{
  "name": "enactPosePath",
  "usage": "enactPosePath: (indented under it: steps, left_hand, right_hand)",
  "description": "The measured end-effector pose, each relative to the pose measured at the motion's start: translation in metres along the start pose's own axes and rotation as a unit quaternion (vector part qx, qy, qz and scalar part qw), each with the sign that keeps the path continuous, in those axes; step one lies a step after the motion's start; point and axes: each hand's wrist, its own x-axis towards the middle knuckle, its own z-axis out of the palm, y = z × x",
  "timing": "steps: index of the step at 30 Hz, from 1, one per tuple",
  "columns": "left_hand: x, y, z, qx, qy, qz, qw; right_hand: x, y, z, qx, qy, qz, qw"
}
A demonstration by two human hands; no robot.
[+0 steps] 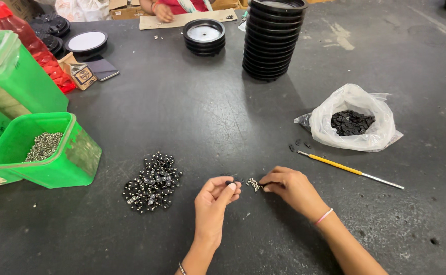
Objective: The person sits at a workbench assembling small black plastic fastener components by hand. They pick a black plastic cap and a metal pin, press the parts together with both hands, and place the finished piece onto a growing pile, repeating the cycle; at the end they reach into a green bin for more parts.
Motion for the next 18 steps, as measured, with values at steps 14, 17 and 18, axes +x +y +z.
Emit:
enactPosePath:
  steps: [14,17,18]
  left_hand:
    - [-0.001,-0.011,0.002,0.091,0.009,-0.01,0.996]
    - [-0.002,-0.017,0.007,0.128,0.019,-0.007,0.992]
    - [-0.003,-0.018,0.008,0.129,0.017,-0.004,0.992]
  right_hand:
    - [-0.003,0.002,0.015,-0.129,0.035,-0.048,0.99]
    - [-0.002,0.006,0.019,0.122,0.043,0.09,0.988]
    - [-0.002,0.007,0.021,0.184,0.039,0.094,0.978]
